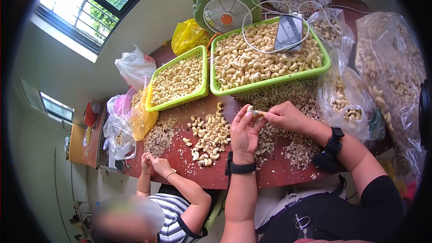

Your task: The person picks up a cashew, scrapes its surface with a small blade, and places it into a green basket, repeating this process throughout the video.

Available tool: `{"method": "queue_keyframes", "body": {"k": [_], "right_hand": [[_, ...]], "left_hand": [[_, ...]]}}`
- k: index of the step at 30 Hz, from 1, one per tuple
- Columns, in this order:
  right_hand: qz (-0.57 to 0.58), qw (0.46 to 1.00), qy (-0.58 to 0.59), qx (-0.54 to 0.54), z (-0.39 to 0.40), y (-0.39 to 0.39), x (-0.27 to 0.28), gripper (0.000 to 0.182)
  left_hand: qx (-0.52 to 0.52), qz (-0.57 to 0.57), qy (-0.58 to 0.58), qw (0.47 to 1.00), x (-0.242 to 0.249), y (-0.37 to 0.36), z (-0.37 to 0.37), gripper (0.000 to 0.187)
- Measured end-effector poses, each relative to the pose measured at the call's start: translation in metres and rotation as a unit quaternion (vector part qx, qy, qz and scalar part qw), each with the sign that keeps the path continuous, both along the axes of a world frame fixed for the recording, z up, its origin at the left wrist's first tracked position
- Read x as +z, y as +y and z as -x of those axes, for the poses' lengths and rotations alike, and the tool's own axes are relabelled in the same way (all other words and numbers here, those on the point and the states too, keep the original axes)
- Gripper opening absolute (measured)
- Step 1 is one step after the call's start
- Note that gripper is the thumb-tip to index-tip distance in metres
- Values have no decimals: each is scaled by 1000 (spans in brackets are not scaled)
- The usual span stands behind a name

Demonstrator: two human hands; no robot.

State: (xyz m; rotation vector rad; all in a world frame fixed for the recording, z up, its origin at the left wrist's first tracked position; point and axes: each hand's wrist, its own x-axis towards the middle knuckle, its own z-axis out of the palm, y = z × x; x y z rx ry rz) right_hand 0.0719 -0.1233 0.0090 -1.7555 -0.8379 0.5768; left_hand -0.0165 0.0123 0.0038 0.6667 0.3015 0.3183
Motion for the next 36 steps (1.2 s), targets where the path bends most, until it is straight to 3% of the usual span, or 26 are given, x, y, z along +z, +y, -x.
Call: {"method": "queue_keyframes", "body": {"k": [21,24,26,29,31,33,34,36], "right_hand": [[-29,996,86,-20,-5,1,-7,32],[-5,998,59,-12,-7,1,-10,33],[10,999,43,-18,-7,1,-8,34],[8,1000,16,-18,-6,-1,-2,34],[8,1000,12,-19,-6,-1,-1,35],[5,1000,6,-15,-7,-1,1,35],[7,1000,5,-13,-6,-2,2,35],[5,1000,3,-8,-7,-1,5,34]], "left_hand": [[34,-23,-52,998,1,-8,-2,21],[57,-17,-52,997,0,-4,0,23],[175,-82,-17,981,5,-2,2,23],[357,-250,-75,897,35,-18,12,19],[448,-388,-133,794,61,-29,22,18],[516,-498,-213,663,90,-35,28,17],[521,-499,-214,659,104,-31,29,17],[547,-581,-205,566,134,-14,28,23]]}}
